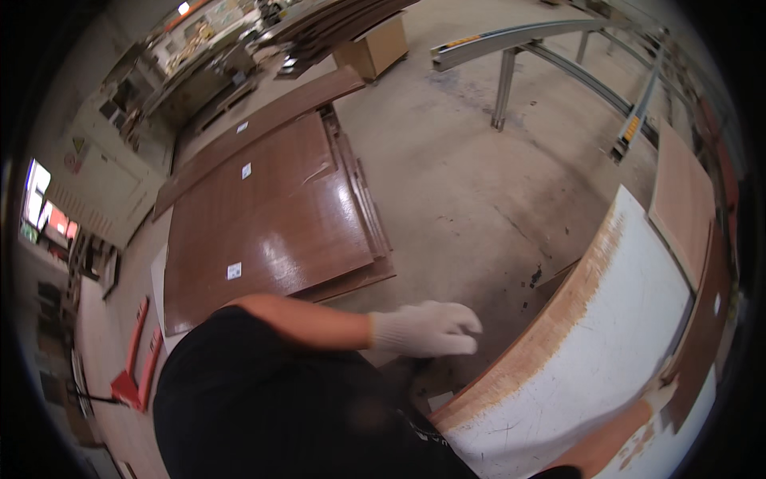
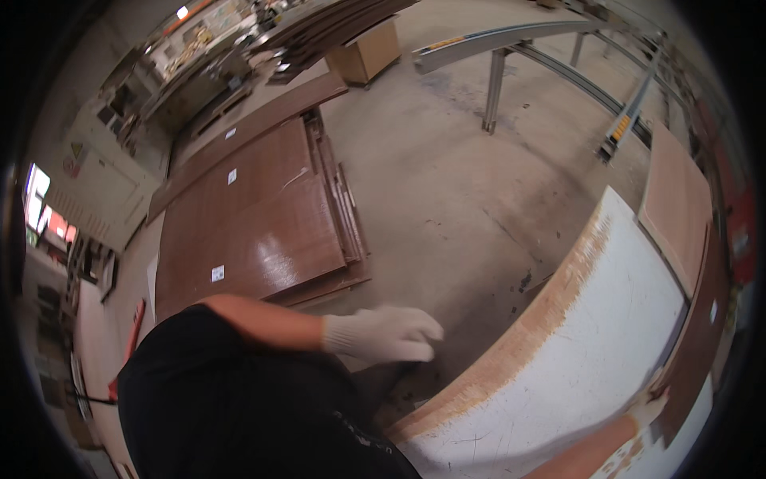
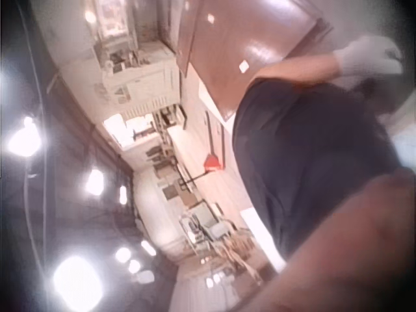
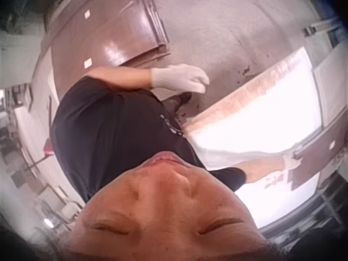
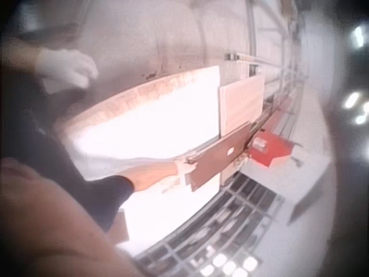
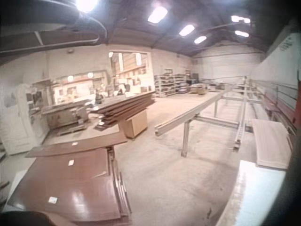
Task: The person repeatedly picks up large brown panels from a stack and places them onto a white worktable. The person handles the panels one at a time, aligning them on the table surface throughout the clip.
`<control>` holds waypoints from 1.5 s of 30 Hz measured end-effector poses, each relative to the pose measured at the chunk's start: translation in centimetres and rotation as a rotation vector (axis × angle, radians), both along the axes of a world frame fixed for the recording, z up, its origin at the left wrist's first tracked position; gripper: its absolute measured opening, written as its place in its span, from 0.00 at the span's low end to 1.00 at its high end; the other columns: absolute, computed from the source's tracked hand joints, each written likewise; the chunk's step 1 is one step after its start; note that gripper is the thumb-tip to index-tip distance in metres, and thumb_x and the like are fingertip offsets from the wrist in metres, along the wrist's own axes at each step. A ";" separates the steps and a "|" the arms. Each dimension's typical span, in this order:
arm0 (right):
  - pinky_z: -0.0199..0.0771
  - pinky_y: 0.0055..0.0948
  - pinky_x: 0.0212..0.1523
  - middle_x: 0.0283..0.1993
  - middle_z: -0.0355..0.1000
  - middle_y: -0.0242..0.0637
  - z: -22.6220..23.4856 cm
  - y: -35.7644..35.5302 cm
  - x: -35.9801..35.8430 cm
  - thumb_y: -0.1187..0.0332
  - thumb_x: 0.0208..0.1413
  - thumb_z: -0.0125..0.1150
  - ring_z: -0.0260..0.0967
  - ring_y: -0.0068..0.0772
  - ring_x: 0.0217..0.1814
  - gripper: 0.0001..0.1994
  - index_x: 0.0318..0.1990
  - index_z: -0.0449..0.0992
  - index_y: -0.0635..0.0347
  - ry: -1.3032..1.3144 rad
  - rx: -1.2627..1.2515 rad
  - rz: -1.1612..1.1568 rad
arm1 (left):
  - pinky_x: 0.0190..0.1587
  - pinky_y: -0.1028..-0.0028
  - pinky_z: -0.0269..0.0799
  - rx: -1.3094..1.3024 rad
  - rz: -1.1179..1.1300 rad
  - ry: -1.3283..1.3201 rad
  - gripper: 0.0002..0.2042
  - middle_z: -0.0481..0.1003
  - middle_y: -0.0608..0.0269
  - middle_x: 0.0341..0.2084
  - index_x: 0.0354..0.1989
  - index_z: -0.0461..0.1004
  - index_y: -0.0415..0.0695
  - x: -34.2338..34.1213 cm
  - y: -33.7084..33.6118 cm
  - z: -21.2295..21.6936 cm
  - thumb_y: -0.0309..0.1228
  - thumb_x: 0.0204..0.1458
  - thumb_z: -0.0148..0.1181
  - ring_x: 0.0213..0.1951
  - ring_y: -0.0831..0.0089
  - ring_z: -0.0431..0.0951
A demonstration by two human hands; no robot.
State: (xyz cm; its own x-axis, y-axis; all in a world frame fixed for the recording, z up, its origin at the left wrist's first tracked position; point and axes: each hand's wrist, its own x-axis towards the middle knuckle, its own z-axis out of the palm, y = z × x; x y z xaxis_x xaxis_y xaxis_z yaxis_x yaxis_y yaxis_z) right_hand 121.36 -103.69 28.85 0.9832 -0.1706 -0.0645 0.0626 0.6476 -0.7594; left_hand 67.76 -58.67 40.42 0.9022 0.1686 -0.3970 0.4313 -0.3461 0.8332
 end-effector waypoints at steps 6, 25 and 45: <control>0.74 0.54 0.70 0.65 0.69 0.57 1.1 9.8 -19.1 0.81 0.60 0.54 0.68 0.55 0.65 0.23 0.63 0.67 0.79 -0.009 0.318 -0.124 | 0.58 0.55 0.73 -0.163 -0.236 -0.189 0.33 0.77 0.42 0.54 0.59 0.72 0.35 11.5 -7.2 -1.9 0.52 0.55 0.58 0.55 0.48 0.79; 0.60 0.46 0.73 0.74 0.62 0.45 3.7 12.3 -47.6 0.54 0.68 0.55 0.62 0.44 0.73 0.31 0.71 0.62 0.67 -0.250 -0.202 0.770 | 0.38 0.64 0.73 -0.690 0.078 -0.213 0.15 0.77 0.55 0.31 0.40 0.79 0.28 11.8 -6.6 1.4 0.25 0.45 0.69 0.35 0.67 0.76; 0.65 0.56 0.72 0.62 0.71 0.50 4.3 44.1 -54.9 0.75 0.42 0.56 0.67 0.52 0.67 0.32 0.61 0.70 0.70 -0.139 0.360 0.830 | 0.46 0.70 0.76 -0.557 1.108 -0.392 0.21 0.80 0.57 0.42 0.54 0.75 0.34 -40.4 21.4 -0.2 0.39 0.60 0.64 0.42 0.71 0.80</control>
State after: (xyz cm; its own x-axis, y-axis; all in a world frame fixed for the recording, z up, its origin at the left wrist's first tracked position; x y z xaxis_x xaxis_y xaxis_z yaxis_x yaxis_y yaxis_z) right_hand 66.49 -59.60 33.17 0.7840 0.6021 0.1509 -0.4533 0.7215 -0.5235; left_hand 27.36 -37.29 40.20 0.4611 0.7931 -0.3979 -0.0404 0.4667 0.8835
